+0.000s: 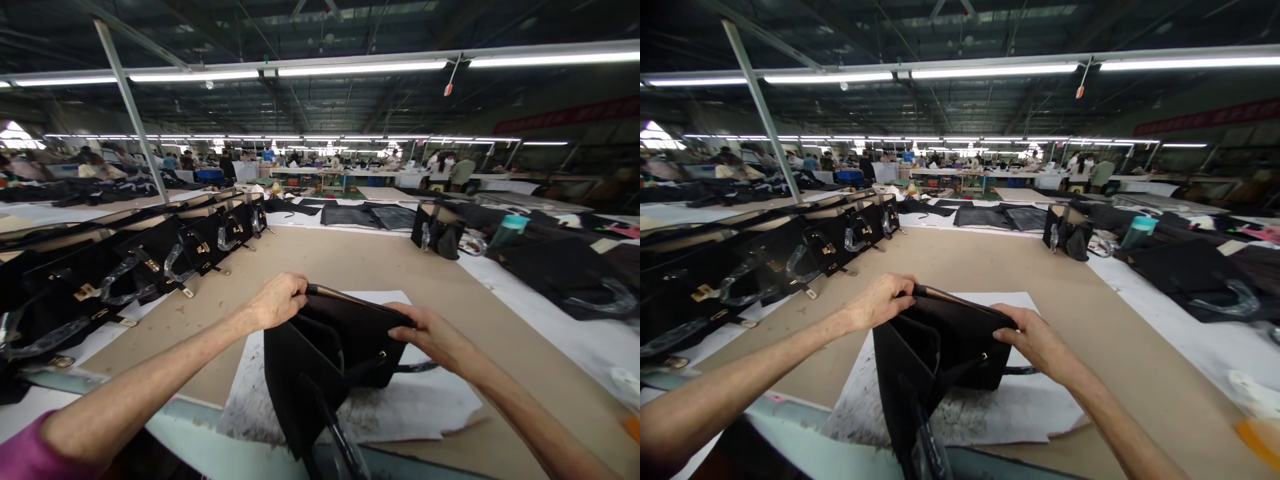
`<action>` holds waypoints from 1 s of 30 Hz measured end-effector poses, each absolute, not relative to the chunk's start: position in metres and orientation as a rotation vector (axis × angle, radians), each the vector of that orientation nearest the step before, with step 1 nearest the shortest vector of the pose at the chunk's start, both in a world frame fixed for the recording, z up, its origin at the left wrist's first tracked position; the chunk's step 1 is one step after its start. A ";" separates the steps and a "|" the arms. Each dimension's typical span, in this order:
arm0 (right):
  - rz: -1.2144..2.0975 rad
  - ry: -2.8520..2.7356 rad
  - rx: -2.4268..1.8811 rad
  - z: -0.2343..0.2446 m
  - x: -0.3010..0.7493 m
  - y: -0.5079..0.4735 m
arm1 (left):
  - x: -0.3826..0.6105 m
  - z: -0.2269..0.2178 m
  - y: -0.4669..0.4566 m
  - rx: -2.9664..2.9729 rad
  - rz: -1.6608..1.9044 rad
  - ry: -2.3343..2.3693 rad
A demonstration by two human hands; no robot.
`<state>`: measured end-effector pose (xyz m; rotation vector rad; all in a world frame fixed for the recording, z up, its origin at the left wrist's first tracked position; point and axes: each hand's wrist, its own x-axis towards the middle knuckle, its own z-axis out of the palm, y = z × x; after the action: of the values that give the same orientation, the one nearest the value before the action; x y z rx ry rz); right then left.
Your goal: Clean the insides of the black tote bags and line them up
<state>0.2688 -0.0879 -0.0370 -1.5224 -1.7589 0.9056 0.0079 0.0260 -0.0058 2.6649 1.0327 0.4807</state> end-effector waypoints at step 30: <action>0.369 -1.493 -1.636 -0.052 0.257 -0.088 | 0.008 -0.009 0.027 2.547 0.550 1.061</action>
<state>0.2572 -0.0876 -0.0515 -1.6357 -1.4932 0.3686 0.0083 0.0269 -0.0091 2.5467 1.0606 0.5497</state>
